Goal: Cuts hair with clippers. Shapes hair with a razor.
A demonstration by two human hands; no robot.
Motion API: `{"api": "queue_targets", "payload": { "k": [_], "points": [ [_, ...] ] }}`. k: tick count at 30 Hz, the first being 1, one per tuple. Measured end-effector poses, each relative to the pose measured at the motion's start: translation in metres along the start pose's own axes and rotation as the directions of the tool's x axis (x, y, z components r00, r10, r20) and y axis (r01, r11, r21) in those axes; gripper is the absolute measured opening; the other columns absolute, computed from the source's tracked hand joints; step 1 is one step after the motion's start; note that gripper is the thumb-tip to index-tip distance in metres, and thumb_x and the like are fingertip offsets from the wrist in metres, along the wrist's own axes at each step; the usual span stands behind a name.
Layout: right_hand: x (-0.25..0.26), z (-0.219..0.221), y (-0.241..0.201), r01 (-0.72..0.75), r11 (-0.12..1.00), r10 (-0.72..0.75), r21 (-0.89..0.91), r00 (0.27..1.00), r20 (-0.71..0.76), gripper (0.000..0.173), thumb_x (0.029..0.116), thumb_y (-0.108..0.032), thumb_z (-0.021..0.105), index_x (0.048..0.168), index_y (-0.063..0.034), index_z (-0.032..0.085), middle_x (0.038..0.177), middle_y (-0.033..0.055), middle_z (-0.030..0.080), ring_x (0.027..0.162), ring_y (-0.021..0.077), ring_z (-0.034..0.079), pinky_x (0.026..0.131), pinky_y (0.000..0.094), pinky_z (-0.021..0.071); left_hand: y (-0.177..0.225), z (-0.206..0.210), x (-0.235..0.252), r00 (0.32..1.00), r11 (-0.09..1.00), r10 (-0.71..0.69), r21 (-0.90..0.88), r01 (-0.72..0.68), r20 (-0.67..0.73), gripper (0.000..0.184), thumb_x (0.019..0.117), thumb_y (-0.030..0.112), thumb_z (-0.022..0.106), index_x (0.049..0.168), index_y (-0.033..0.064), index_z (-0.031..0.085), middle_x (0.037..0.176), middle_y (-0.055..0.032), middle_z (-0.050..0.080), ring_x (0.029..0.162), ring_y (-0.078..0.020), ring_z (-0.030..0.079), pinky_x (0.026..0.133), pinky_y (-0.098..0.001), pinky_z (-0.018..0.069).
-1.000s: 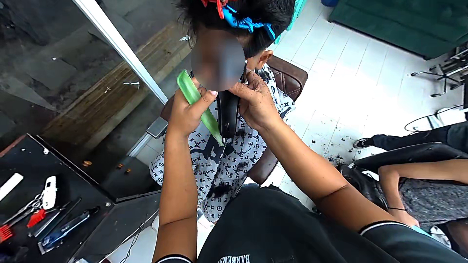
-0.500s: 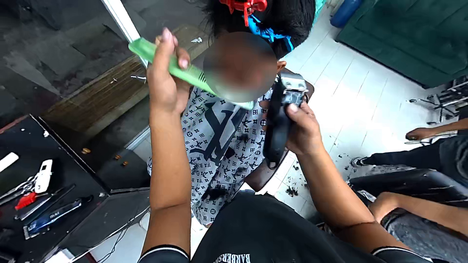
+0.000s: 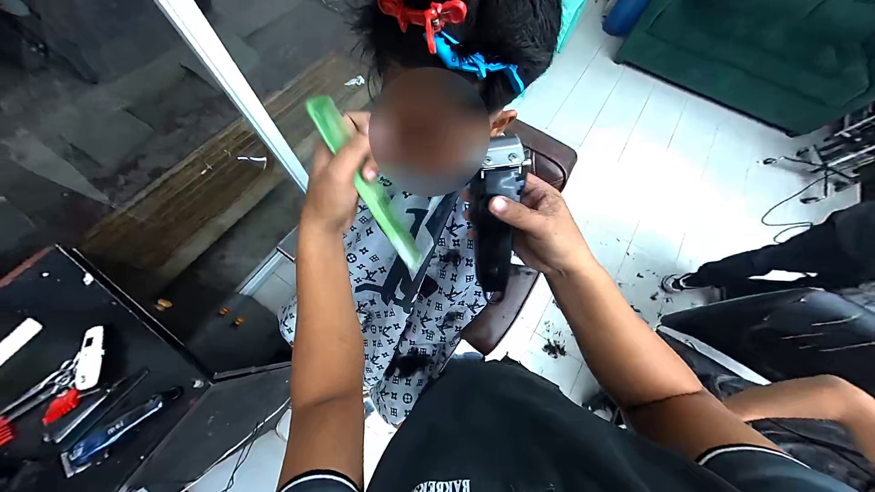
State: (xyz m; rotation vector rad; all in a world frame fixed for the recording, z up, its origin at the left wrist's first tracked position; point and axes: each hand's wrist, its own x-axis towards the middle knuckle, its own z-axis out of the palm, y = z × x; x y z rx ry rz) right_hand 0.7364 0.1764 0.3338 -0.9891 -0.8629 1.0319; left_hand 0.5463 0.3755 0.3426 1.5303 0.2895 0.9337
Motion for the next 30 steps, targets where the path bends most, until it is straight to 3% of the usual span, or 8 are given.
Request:
{"api": "queue_targets", "payload": {
  "k": [3,6,12,17,22,30],
  "points": [
    [0.014,0.018,0.008,0.024,0.997,-0.024,0.067,1.000,-0.004,0.049,0.0877,-0.015,0.078,0.129,-0.0014,0.056,0.109,0.0140,0.072,0.094,0.0241,0.074,0.083,0.0430,0.0639,-0.002,0.021,-0.019,0.986,0.990,0.013,0.139,-0.037,0.169,0.033,0.1000,0.022,0.055,0.128,0.0056,0.059,0.071,0.0135,0.057,0.058,0.0028,0.050,0.055,-0.0162,0.0439],
    [0.026,0.035,0.011,0.022,0.991,-0.023,0.130,1.000,0.007,0.050,0.0902,-0.011,0.074,0.133,-0.0019,0.049,0.107,0.0124,0.072,0.092,0.0207,0.074,0.081,0.0396,0.0638,-0.003,0.026,-0.026,0.973,0.985,0.054,0.147,-0.089,0.225,0.042,0.0974,0.020,0.063,0.134,0.0010,0.055,0.069,0.0126,0.054,0.056,0.0020,0.049,0.054,-0.0149,0.0447],
    [0.041,0.051,0.015,0.009,0.985,0.001,0.171,0.998,-0.055,0.058,0.0914,-0.009,0.074,0.139,-0.0001,0.043,0.110,0.0158,0.069,0.093,0.0236,0.073,0.081,0.0414,0.0636,-0.001,0.019,-0.029,0.989,0.978,0.050,0.194,-0.078,0.143,0.035,0.0978,0.020,0.061,0.129,0.0032,0.059,0.082,0.0119,0.064,0.065,0.0029,0.055,0.060,-0.0147,0.0479],
    [0.047,0.055,0.014,0.007,0.987,0.010,0.162,0.995,-0.104,0.061,0.0910,-0.008,0.075,0.141,-0.0007,0.041,0.110,0.0157,0.068,0.091,0.0237,0.073,0.078,0.0405,0.0644,-0.002,0.020,-0.025,0.993,0.982,0.044,0.177,-0.063,0.109,0.032,0.0980,0.017,0.059,0.128,0.0034,0.060,0.074,0.0141,0.059,0.061,0.0030,0.052,0.058,-0.0147,0.0448],
    [0.052,0.054,0.015,0.005,0.988,0.016,0.152,0.991,-0.136,0.059,0.0924,-0.010,0.074,0.141,-0.0012,0.042,0.104,0.0158,0.069,0.086,0.0235,0.073,0.075,0.0402,0.0644,-0.005,0.021,-0.021,0.994,0.984,0.045,0.167,-0.062,0.100,0.032,0.0990,0.015,0.058,0.128,0.0024,0.060,0.075,0.0129,0.059,0.062,0.0022,0.051,0.058,-0.0154,0.0446],
    [0.056,0.053,0.015,-0.006,0.992,0.028,0.125,0.984,-0.173,0.061,0.0917,-0.013,0.076,0.142,-0.0017,0.043,0.107,0.0159,0.068,0.088,0.0239,0.073,0.075,0.0405,0.0645,-0.010,0.022,-0.017,0.995,0.990,0.032,0.135,-0.045,0.095,0.030,0.1000,0.014,0.056,0.127,0.0027,0.060,0.074,0.0119,0.058,0.059,0.0017,0.049,0.055,-0.0153,0.0430]
  ]
}}
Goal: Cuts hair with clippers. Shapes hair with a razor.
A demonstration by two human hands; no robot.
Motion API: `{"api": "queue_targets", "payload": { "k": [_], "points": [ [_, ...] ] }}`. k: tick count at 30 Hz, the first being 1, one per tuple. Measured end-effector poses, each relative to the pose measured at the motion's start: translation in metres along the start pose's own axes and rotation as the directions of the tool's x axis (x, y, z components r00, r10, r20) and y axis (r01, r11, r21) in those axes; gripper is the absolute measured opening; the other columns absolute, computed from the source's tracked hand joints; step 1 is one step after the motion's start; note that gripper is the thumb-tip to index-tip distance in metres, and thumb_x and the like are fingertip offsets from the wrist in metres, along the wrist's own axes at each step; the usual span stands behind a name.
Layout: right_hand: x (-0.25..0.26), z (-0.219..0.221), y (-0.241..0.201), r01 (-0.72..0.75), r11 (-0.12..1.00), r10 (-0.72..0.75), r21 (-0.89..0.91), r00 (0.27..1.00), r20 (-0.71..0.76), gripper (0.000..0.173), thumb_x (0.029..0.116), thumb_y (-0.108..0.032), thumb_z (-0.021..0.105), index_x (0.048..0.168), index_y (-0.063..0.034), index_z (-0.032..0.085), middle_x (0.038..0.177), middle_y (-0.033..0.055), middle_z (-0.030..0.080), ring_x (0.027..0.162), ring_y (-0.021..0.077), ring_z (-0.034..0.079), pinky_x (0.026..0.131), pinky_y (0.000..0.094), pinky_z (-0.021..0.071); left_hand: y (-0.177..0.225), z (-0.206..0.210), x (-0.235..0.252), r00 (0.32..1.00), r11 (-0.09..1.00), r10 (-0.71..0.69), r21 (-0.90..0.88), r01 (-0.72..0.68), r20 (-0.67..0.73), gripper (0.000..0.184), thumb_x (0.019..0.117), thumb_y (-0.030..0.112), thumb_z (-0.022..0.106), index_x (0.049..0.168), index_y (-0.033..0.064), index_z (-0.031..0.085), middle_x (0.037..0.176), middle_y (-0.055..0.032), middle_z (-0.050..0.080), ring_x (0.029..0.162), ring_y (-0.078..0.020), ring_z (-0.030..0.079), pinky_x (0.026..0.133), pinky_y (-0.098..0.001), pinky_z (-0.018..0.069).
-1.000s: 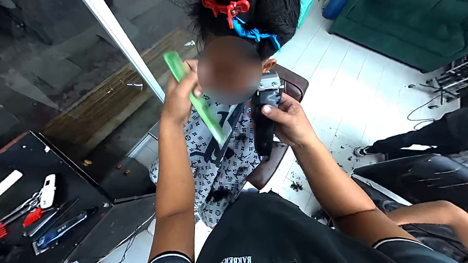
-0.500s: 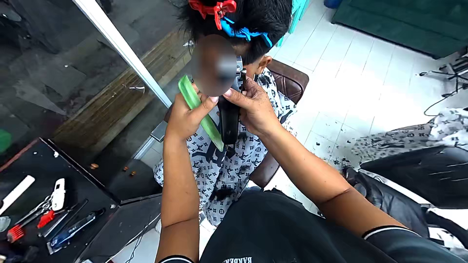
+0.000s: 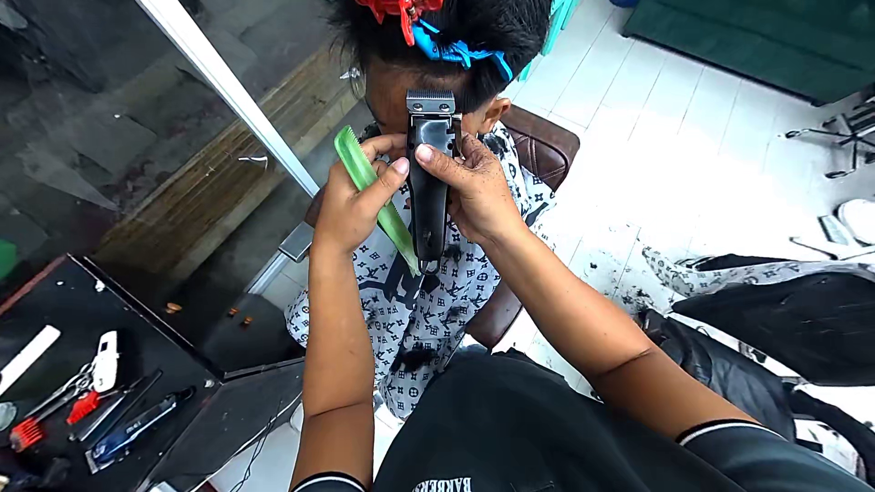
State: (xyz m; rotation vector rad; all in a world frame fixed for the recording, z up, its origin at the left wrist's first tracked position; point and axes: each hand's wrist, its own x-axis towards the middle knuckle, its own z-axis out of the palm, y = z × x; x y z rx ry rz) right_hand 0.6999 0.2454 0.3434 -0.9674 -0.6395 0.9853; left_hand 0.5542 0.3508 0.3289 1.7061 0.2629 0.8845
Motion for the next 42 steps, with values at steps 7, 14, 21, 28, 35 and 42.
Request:
{"api": "queue_targets", "payload": {
  "k": [7,14,21,28,35,42],
  "points": [
    [0.004,-0.001,0.001,0.000,1.000,0.000,-0.006,1.000,-0.011,0.058,0.0926,-0.015,0.075,0.140,-0.0015,0.045,0.103,0.0154,0.069,0.086,0.0246,0.073,0.074,0.0420,0.0645,0.000,0.002,0.003,1.000,1.000,-0.019,0.023,0.020,-0.024,0.030,0.0998,0.014,0.056,0.127,0.0030,0.061,0.069,0.0126,0.056,0.056,0.0015,0.049,0.055,-0.0160,0.0428],
    [0.004,-0.002,0.002,0.008,1.000,-0.008,-0.021,1.000,-0.017,0.055,0.0924,-0.015,0.076,0.137,-0.0009,0.045,0.098,0.0137,0.069,0.084,0.0217,0.073,0.073,0.0385,0.0641,-0.002,0.002,0.003,1.000,1.000,0.000,0.026,0.000,-0.023,0.030,0.0992,0.012,0.056,0.126,0.0016,0.062,0.069,0.0121,0.056,0.057,0.0010,0.049,0.055,-0.0163,0.0429],
    [-0.011,0.001,0.006,0.114,0.993,-0.113,-0.028,0.992,0.052,0.061,0.0880,-0.006,0.077,0.137,0.0011,0.042,0.110,0.0153,0.069,0.094,0.0230,0.073,0.082,0.0397,0.0643,-0.003,-0.008,-0.005,0.995,0.996,0.075,-0.051,-0.072,0.066,0.035,0.0956,0.015,0.063,0.128,0.0026,0.058,0.076,0.0133,0.061,0.062,0.0025,0.054,0.059,-0.0148,0.0471],
    [0.000,0.007,0.004,0.044,0.999,-0.045,-0.022,0.999,-0.022,0.063,0.0905,-0.012,0.077,0.141,0.0003,0.041,0.105,0.0152,0.070,0.086,0.0220,0.074,0.074,0.0375,0.0646,0.000,-0.006,0.002,0.999,0.999,0.050,-0.009,-0.050,0.008,0.030,0.0982,0.014,0.058,0.126,0.0027,0.060,0.076,0.0134,0.060,0.062,0.0025,0.052,0.058,-0.0149,0.0447],
    [0.004,0.008,0.004,0.016,1.000,-0.016,-0.001,0.999,-0.035,0.059,0.0927,-0.013,0.075,0.140,0.0003,0.042,0.107,0.0175,0.069,0.086,0.0249,0.074,0.073,0.0405,0.0649,-0.005,-0.004,0.004,0.999,0.999,0.030,-0.038,-0.031,-0.014,0.028,0.0988,0.013,0.057,0.125,0.0029,0.061,0.075,0.0124,0.059,0.060,0.0018,0.051,0.056,-0.0155,0.0443],
    [0.006,0.006,0.005,0.004,1.000,-0.004,0.003,0.999,-0.044,0.057,0.0932,-0.015,0.075,0.138,-0.0003,0.043,0.101,0.0162,0.069,0.084,0.0244,0.073,0.073,0.0408,0.0646,-0.006,-0.003,0.007,1.000,1.000,0.005,-0.025,-0.006,-0.023,0.028,0.0989,0.014,0.057,0.124,0.0027,0.061,0.072,0.0123,0.057,0.058,0.0013,0.050,0.055,-0.0158,0.0439]
  ]
}}
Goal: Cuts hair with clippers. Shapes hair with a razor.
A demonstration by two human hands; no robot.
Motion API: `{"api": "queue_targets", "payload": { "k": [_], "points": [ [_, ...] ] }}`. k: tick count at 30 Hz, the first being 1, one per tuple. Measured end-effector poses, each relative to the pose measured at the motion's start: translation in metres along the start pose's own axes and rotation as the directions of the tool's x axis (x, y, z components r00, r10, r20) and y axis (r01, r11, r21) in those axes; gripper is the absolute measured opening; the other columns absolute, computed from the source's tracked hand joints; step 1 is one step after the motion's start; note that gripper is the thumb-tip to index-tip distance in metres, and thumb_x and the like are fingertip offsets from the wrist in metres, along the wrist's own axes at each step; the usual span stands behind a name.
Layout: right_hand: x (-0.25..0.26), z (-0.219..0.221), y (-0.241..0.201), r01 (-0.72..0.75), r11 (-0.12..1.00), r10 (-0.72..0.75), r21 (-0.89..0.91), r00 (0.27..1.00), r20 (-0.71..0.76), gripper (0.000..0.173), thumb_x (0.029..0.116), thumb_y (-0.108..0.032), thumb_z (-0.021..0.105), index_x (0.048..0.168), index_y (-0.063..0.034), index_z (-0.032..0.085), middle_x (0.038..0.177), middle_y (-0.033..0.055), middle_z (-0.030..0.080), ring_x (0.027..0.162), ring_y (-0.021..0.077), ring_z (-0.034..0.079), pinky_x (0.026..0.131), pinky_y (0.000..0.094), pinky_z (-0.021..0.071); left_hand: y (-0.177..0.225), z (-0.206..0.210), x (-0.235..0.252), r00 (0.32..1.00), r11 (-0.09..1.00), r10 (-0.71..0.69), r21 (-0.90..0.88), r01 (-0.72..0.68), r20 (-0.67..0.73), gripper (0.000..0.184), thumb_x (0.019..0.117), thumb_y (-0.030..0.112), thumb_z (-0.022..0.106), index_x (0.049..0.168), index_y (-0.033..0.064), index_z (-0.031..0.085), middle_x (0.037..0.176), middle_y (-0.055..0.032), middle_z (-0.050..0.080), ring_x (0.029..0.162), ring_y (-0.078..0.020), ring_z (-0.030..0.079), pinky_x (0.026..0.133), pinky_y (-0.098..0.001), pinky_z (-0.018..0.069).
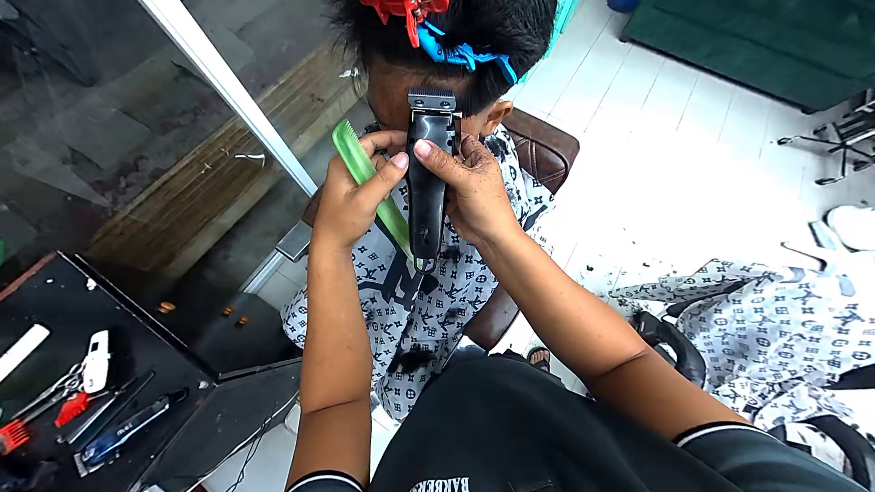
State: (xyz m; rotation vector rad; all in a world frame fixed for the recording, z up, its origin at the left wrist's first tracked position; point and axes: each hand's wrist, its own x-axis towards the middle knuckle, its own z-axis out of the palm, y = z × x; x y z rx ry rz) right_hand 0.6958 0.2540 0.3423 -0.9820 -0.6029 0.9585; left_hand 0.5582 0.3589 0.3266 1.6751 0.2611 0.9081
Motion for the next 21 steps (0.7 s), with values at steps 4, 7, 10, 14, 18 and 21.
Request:
{"api": "queue_targets", "payload": {
  "k": [4,7,10,14,18,21],
  "points": [
    [0.002,-0.002,0.001,0.004,1.000,-0.004,-0.001,1.000,-0.006,0.052,0.0927,-0.016,0.076,0.132,-0.0001,0.046,0.095,0.0146,0.069,0.081,0.0239,0.073,0.073,0.0421,0.0647,0.000,0.001,0.001,1.000,1.000,-0.006,0.007,0.006,-0.004,0.027,0.0996,0.014,0.056,0.124,0.0031,0.061,0.072,0.0123,0.057,0.058,0.0011,0.050,0.055,-0.0160,0.0441],
    [0.001,-0.004,0.003,0.036,0.999,-0.036,-0.024,0.999,0.009,0.056,0.0911,-0.014,0.077,0.134,-0.0004,0.045,0.096,0.0132,0.069,0.083,0.0216,0.073,0.074,0.0392,0.0642,0.000,0.000,-0.002,1.000,1.000,0.006,0.021,-0.006,0.004,0.028,0.0984,0.014,0.058,0.124,0.0028,0.061,0.073,0.0121,0.058,0.060,0.0012,0.051,0.057,-0.0160,0.0442],
    [-0.005,-0.008,0.004,0.074,0.997,-0.073,-0.017,0.997,0.038,0.063,0.0888,-0.010,0.078,0.139,0.0009,0.042,0.107,0.0146,0.069,0.091,0.0208,0.073,0.079,0.0372,0.0638,-0.001,-0.001,-0.006,0.999,1.000,0.014,0.009,-0.015,0.033,0.032,0.0966,0.016,0.062,0.126,0.0024,0.060,0.074,0.0123,0.059,0.061,0.0010,0.053,0.058,-0.0161,0.0466],
    [-0.008,-0.011,0.002,0.081,0.997,-0.079,-0.020,0.995,0.061,0.064,0.0890,-0.010,0.077,0.140,0.0001,0.040,0.108,0.0137,0.069,0.093,0.0205,0.073,0.082,0.0376,0.0637,0.000,0.000,-0.006,0.998,1.000,0.020,0.013,-0.021,0.056,0.033,0.0961,0.016,0.063,0.126,0.0029,0.060,0.074,0.0137,0.059,0.062,0.0017,0.054,0.059,-0.0161,0.0478],
    [-0.003,-0.012,0.001,0.054,0.998,-0.054,-0.012,0.998,0.043,0.065,0.0902,-0.013,0.077,0.142,-0.0007,0.040,0.110,0.0151,0.067,0.091,0.0229,0.072,0.078,0.0404,0.0643,0.000,0.003,-0.002,0.999,0.999,0.021,0.036,-0.022,0.037,0.031,0.0977,0.016,0.060,0.126,0.0026,0.061,0.073,0.0131,0.057,0.060,0.0018,0.051,0.056,-0.0152,0.0434],
    [-0.001,-0.011,0.000,0.041,0.999,-0.041,-0.004,0.999,0.027,0.065,0.0908,-0.013,0.076,0.143,-0.0008,0.040,0.107,0.0154,0.068,0.089,0.0236,0.073,0.076,0.0414,0.0644,0.000,0.003,0.000,0.999,0.999,0.018,0.031,-0.019,0.032,0.030,0.0983,0.015,0.060,0.126,0.0025,0.061,0.073,0.0128,0.059,0.062,0.0014,0.053,0.059,-0.0156,0.0453]
  ]
}}
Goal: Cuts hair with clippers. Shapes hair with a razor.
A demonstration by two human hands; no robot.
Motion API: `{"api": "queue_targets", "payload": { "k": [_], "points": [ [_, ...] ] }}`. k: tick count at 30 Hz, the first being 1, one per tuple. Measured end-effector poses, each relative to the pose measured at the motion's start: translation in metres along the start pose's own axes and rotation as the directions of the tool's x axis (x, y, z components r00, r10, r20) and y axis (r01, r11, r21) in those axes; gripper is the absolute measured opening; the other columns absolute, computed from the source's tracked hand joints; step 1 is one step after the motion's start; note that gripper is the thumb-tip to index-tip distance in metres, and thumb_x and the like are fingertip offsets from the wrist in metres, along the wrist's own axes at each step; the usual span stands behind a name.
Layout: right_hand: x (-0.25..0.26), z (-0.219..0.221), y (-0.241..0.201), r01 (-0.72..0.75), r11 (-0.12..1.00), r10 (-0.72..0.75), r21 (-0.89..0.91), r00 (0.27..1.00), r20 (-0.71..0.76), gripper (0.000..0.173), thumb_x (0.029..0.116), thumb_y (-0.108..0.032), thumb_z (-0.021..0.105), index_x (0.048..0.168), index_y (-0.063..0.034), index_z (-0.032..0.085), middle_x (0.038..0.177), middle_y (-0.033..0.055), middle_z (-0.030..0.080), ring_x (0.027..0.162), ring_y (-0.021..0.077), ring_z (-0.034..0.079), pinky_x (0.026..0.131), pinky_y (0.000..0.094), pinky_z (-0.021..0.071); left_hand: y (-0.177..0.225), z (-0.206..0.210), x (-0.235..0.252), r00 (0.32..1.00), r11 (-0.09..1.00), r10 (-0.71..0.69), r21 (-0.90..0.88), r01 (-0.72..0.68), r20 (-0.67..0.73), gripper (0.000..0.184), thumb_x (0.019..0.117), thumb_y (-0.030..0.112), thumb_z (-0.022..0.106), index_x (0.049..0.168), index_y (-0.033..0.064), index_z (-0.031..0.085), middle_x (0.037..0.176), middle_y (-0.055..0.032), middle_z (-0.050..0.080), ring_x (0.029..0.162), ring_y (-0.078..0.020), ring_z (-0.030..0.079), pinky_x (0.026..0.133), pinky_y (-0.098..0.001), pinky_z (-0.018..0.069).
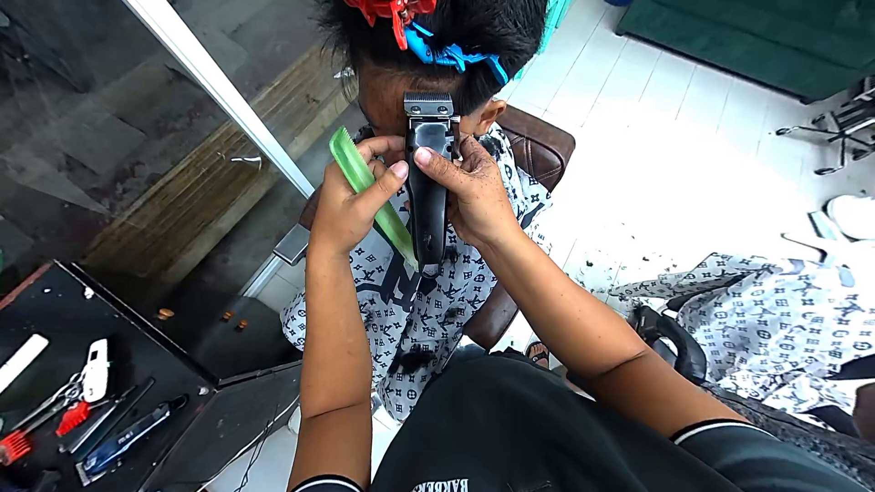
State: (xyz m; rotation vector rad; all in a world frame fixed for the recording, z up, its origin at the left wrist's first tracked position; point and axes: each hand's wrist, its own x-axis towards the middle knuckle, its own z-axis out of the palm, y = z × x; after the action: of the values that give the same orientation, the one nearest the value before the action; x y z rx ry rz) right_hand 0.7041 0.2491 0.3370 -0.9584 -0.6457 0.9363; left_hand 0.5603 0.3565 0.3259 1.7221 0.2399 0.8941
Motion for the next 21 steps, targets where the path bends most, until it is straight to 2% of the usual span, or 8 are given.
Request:
{"api": "queue_targets", "payload": {
  "k": [7,15,18,21],
  "points": [
    [0.002,0.001,0.000,-0.014,1.000,0.014,0.019,1.000,-0.010,0.053,0.0930,-0.013,0.074,0.135,-0.0008,0.044,0.105,0.0154,0.067,0.087,0.0245,0.073,0.076,0.0438,0.0647,-0.002,0.001,0.002,1.000,1.000,0.002,-0.003,-0.002,-0.018,0.030,0.0986,0.014,0.059,0.126,0.0014,0.061,0.074,0.0117,0.060,0.062,0.0013,0.053,0.059,-0.0162,0.0462],
    [0.005,-0.001,0.000,-0.017,1.000,0.017,0.015,1.000,-0.007,0.052,0.0929,-0.015,0.074,0.133,-0.0009,0.044,0.097,0.0139,0.068,0.083,0.0242,0.073,0.075,0.0435,0.0647,-0.004,0.002,0.003,1.000,1.000,-0.003,-0.013,0.002,-0.030,0.029,0.0988,0.013,0.058,0.125,0.0015,0.061,0.072,0.0117,0.058,0.060,0.0011,0.051,0.058,-0.0159,0.0449],
    [0.001,-0.004,0.003,0.011,1.000,-0.011,0.000,1.000,0.026,0.056,0.0917,-0.013,0.075,0.135,0.0003,0.042,0.100,0.0139,0.069,0.087,0.0229,0.073,0.078,0.0414,0.0645,-0.003,0.001,-0.002,1.000,1.000,-0.007,-0.008,0.007,-0.010,0.032,0.0976,0.016,0.061,0.126,0.0013,0.060,0.072,0.0125,0.057,0.060,0.0010,0.052,0.058,-0.0161,0.0458],
    [-0.006,-0.008,0.004,0.029,1.000,-0.029,-0.002,0.998,0.064,0.059,0.0902,-0.010,0.075,0.137,0.0000,0.041,0.109,0.0138,0.068,0.093,0.0209,0.072,0.081,0.0386,0.0635,-0.003,0.000,-0.007,1.000,1.000,-0.013,-0.009,0.013,0.028,0.036,0.0957,0.018,0.065,0.127,0.0015,0.059,0.076,0.0117,0.061,0.063,0.0004,0.056,0.062,-0.0175,0.0513]
  ]
}}
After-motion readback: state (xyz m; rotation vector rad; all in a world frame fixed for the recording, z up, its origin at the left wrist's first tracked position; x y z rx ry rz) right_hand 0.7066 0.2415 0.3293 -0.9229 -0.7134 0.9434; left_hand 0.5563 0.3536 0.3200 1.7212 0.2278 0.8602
